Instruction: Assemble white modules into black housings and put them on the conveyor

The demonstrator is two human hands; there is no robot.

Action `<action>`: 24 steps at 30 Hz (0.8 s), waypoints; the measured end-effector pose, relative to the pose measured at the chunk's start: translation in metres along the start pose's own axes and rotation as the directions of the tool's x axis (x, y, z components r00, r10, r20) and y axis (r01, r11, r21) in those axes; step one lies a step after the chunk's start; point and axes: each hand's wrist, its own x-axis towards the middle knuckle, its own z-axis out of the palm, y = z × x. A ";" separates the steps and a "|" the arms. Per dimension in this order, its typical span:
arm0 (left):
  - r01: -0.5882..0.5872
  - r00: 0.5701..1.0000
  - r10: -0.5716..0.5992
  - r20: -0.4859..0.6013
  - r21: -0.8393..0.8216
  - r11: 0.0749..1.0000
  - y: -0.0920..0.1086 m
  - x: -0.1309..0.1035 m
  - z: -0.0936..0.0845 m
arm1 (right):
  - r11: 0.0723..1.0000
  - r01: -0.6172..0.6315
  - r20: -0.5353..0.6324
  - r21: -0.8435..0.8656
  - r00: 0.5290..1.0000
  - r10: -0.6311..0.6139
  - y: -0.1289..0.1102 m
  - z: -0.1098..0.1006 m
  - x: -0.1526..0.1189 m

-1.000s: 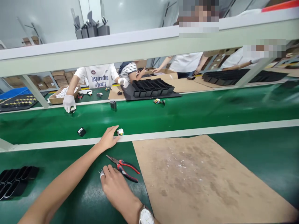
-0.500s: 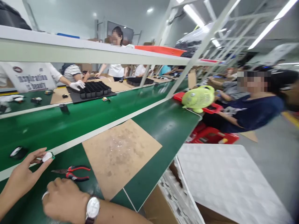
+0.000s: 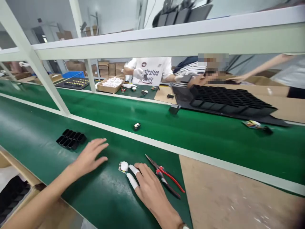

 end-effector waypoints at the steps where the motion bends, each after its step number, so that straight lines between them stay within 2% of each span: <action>1: 0.038 0.997 -0.031 -0.073 0.093 0.995 -0.014 -0.006 -0.012 | 1.000 -0.009 0.010 0.026 1.000 0.009 -0.003 0.000 0.001; 4: 0.188 0.971 -0.128 -0.200 0.319 0.929 -0.057 -0.021 -0.036 | 0.992 -0.061 0.081 0.111 0.995 0.052 -0.011 0.002 0.008; 7: 0.254 0.964 -0.195 -0.178 0.418 0.872 -0.084 -0.030 -0.043 | 0.981 -0.095 0.131 0.168 0.989 0.073 -0.015 0.008 0.015; 9: 0.248 0.967 -0.198 -0.160 0.419 0.873 -0.089 -0.029 -0.040 | 0.973 -0.114 0.176 0.201 0.981 0.078 -0.015 0.013 0.018; 12: 0.177 0.978 -0.133 -0.162 0.300 0.937 -0.077 -0.017 -0.031 | 0.954 -0.169 0.224 0.249 0.968 0.113 -0.013 0.016 0.017; 15: 0.036 0.994 -0.032 -0.101 0.037 0.999 -0.046 0.001 -0.017 | 0.925 -0.221 0.256 0.309 0.956 0.143 -0.011 0.015 0.012; 18: -0.051 0.998 0.059 0.036 -0.199 0.979 -0.010 0.018 0.004 | 0.910 -0.241 0.241 0.338 0.956 0.164 -0.009 0.016 0.007; 20: -0.092 0.988 0.122 0.090 -0.288 0.953 0.008 0.028 0.019 | 0.901 -0.253 0.220 0.353 0.958 0.183 -0.008 0.017 0.005; 24: -0.176 0.975 0.211 0.069 -0.346 0.922 0.021 0.039 0.044 | 0.885 -0.290 0.233 0.365 0.949 0.215 -0.007 0.015 0.004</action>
